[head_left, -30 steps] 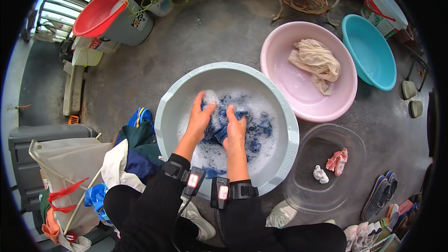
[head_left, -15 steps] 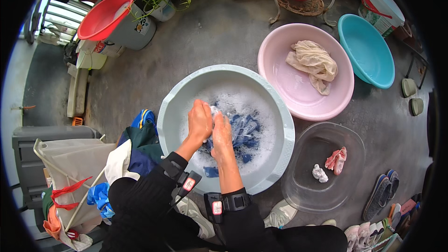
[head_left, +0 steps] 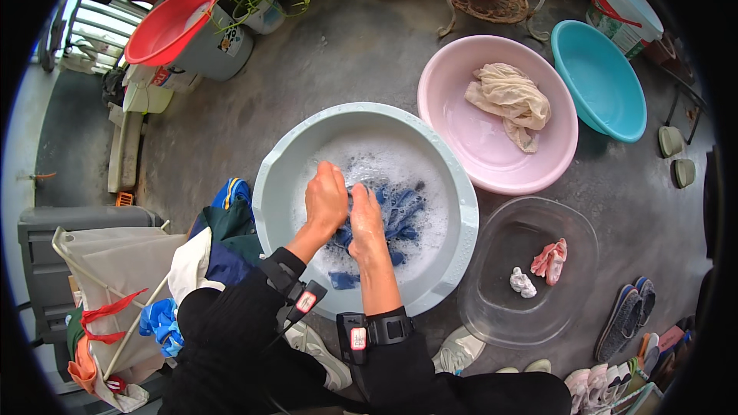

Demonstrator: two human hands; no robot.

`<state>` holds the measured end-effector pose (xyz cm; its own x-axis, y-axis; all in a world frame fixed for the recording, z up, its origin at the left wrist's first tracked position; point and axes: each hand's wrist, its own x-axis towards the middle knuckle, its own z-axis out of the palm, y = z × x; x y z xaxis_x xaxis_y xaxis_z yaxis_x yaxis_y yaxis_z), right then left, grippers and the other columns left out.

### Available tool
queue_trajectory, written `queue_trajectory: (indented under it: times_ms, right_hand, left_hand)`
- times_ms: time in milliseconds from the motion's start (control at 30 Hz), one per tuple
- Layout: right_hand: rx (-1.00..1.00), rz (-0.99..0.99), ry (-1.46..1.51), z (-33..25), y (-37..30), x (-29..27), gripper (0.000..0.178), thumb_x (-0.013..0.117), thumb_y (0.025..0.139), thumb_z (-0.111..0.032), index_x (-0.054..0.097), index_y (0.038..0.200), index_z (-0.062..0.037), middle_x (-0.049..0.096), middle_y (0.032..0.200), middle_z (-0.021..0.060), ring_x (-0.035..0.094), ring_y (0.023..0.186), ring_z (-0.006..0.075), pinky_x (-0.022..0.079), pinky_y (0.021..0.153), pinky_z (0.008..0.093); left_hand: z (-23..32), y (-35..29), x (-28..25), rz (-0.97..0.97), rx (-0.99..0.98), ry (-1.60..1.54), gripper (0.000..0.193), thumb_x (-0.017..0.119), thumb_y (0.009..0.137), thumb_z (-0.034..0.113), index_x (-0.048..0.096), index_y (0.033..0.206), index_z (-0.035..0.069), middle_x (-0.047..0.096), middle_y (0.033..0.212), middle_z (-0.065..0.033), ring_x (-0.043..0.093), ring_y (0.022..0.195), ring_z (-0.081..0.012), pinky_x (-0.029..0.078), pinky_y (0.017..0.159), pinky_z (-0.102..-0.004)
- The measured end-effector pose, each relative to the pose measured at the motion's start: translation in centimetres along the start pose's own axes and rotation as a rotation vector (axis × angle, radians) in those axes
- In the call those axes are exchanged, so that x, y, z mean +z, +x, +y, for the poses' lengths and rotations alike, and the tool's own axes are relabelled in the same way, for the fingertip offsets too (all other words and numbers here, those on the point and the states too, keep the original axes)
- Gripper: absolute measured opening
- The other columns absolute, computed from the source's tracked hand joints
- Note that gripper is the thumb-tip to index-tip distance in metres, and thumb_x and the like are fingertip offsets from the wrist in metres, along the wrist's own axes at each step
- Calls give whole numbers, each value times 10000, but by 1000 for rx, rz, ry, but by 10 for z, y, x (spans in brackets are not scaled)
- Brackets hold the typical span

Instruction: The person hand-washes several garments in a basin of soapy water. They scrub and rinse a light-colored cloth, then a pair of blue jeans, and finally a blue jacket, moving each item to a separate basin after washing.

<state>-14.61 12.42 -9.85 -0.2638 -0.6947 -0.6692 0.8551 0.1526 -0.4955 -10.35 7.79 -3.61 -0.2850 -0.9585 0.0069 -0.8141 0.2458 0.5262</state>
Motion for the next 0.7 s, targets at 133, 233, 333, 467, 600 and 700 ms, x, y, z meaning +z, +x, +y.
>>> queue_trajectory:
  times_ms: [133,233,333,467,600,700]
  right_hand:
    - [8,-228,253,0,-3,2,228,487,962,-289,560,983,-75,546,927,20,499,892,112,431,783,294]
    - [92,68,-7,2,-1,1,188,496,966,-293,544,914,-118,505,806,-35,485,717,82,418,615,250]
    - [31,-99,50,3,-1,-6,211,477,950,-299,544,893,-107,503,821,-9,475,789,96,407,682,280]
    - [104,-49,121,0,4,-7,231,456,958,-279,574,919,-84,534,835,12,494,763,114,426,676,276]
    - [22,-1,216,-3,19,-5,394,434,984,-371,548,1121,-19,573,1100,106,517,1026,180,416,908,330]
    - [-153,335,-338,6,40,-9,693,462,944,-501,388,1360,48,465,1334,243,466,1226,325,348,1033,392]
  left_hand:
    - [12,-24,2,-219,245,-99,230,426,958,199,436,865,-11,565,634,-263,563,572,-444,426,524,-496]
    - [-9,-6,9,-15,107,-57,194,421,951,178,435,885,-4,550,611,-261,553,554,-446,421,532,-516]
    - [-9,-21,13,-122,185,-38,183,424,956,175,424,927,-5,556,594,-236,574,555,-429,422,506,-500]
    - [-31,-12,20,-116,26,-164,229,443,968,230,425,950,2,560,581,-197,601,576,-411,429,522,-499]
    - [-89,21,25,237,-59,-80,341,489,952,340,447,1077,26,618,764,-244,648,809,-393,473,657,-483]
    - [-128,26,31,130,-198,-172,522,548,901,451,422,1227,63,612,1008,-271,591,1030,-408,453,836,-469]
